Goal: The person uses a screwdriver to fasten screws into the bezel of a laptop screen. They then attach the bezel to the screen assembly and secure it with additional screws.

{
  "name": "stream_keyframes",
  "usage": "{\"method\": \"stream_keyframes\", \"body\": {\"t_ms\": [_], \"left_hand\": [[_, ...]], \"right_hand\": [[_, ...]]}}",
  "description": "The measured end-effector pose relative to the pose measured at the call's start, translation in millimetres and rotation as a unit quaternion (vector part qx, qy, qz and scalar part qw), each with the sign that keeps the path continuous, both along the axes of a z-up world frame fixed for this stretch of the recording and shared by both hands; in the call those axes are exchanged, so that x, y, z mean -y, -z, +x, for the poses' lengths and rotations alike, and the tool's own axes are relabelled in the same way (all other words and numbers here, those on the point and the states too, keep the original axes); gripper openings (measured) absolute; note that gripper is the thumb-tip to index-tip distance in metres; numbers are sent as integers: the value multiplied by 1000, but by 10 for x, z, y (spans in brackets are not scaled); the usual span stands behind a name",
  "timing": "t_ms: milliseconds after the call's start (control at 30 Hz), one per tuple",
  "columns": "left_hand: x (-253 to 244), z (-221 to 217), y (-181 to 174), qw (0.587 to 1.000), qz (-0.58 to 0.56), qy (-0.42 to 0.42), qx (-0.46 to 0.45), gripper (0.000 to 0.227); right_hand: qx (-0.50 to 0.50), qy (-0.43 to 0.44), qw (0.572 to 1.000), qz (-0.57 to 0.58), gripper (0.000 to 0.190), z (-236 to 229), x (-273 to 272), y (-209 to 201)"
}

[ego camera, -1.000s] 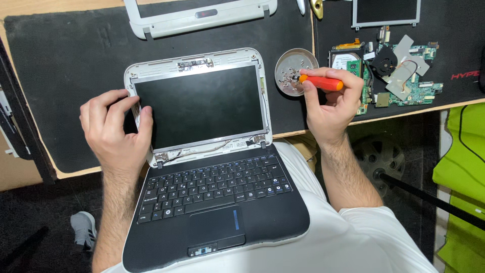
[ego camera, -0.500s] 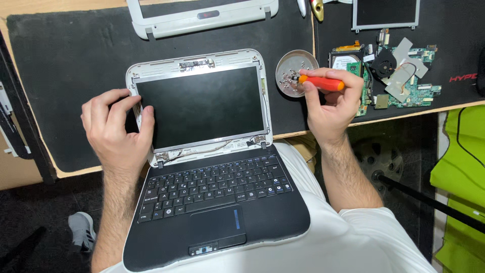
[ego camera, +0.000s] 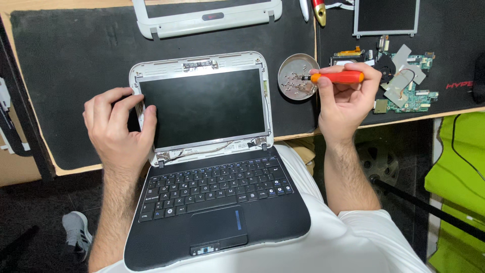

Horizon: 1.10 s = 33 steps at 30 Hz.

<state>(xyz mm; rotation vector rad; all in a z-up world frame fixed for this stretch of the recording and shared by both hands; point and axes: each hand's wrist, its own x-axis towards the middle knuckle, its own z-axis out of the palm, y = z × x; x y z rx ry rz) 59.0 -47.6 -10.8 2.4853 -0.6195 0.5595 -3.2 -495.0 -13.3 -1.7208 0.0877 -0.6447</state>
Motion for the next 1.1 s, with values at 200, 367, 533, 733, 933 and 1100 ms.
{"method": "stream_keyframes", "body": {"t_ms": [200,367,533,733,933,1100], "left_hand": [[1,2,-1,1000,-8,-14,-10,21],[-90,99,46,997,-68,1,-29,19],[-1,140,-106,988,-117,-26,-102,16],[101,263,-166,971,-222,14,-90,10],[126,249,-161,978,-198,10,-67,17],[109,242,-63,985,-164,24,-46,30]], "right_hand": [[-31,7,998,60,38,74,-77,-74],[11,-84,991,107,56,369,-357,-67],[-46,-229,968,93,47,624,-1014,-645],[-62,-357,930,59,60,1114,-1691,-755],[-136,-380,902,156,67,1436,-1971,-168],[-169,-370,890,205,65,1421,-1960,-2]]}}
